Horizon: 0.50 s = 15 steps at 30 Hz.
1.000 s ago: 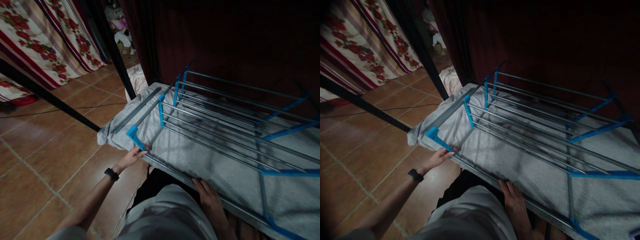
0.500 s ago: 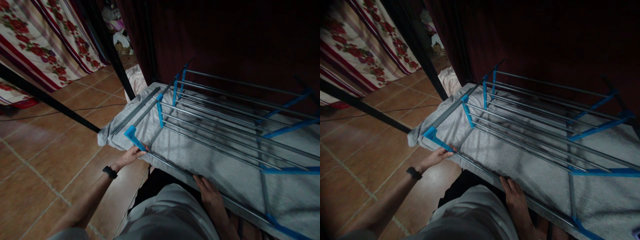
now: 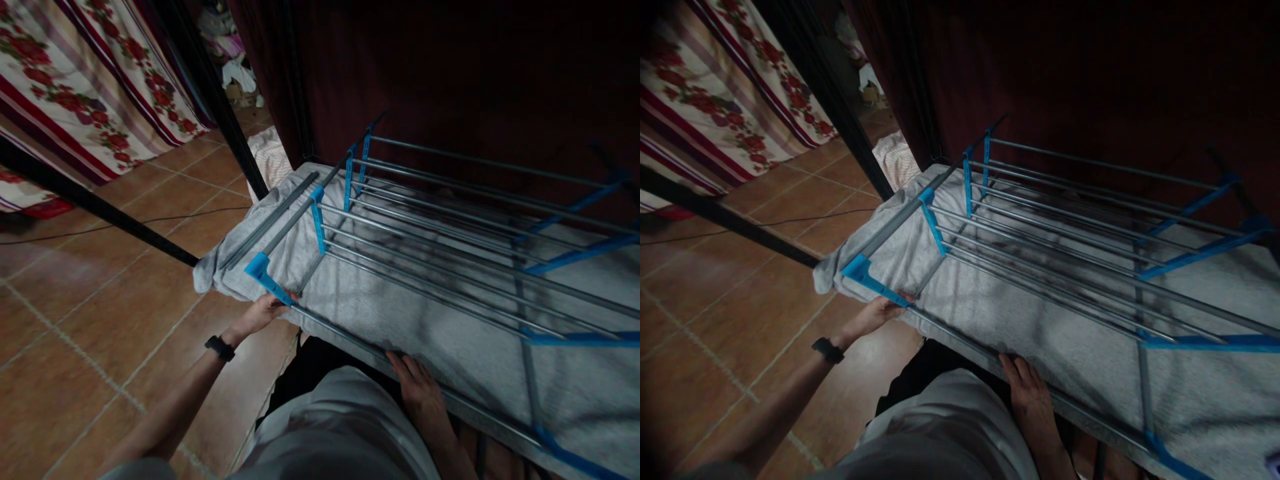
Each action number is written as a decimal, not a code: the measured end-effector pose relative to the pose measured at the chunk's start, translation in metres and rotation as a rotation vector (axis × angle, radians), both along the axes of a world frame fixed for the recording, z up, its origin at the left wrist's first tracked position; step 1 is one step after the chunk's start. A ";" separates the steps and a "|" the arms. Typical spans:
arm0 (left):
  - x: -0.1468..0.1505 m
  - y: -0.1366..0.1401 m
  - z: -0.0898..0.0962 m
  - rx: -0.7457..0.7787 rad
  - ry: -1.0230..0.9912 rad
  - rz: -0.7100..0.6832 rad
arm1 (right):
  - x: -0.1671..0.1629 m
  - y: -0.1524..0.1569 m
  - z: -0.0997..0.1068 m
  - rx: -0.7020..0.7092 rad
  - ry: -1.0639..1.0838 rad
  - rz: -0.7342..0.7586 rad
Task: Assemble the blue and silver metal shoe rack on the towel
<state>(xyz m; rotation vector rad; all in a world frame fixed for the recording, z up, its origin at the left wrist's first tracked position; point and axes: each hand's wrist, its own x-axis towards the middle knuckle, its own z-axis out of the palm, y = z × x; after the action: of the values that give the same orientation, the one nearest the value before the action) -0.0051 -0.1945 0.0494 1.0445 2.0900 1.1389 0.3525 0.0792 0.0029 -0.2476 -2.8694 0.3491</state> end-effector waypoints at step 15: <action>0.007 0.003 -0.009 -0.027 0.063 0.106 | -0.003 0.001 0.004 -0.052 -0.026 -0.003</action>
<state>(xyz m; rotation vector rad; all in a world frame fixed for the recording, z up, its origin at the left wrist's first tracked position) 0.0018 -0.1914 0.0404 0.9789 2.2279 1.1378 0.3491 0.0800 0.0071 -0.2671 -2.8879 0.4231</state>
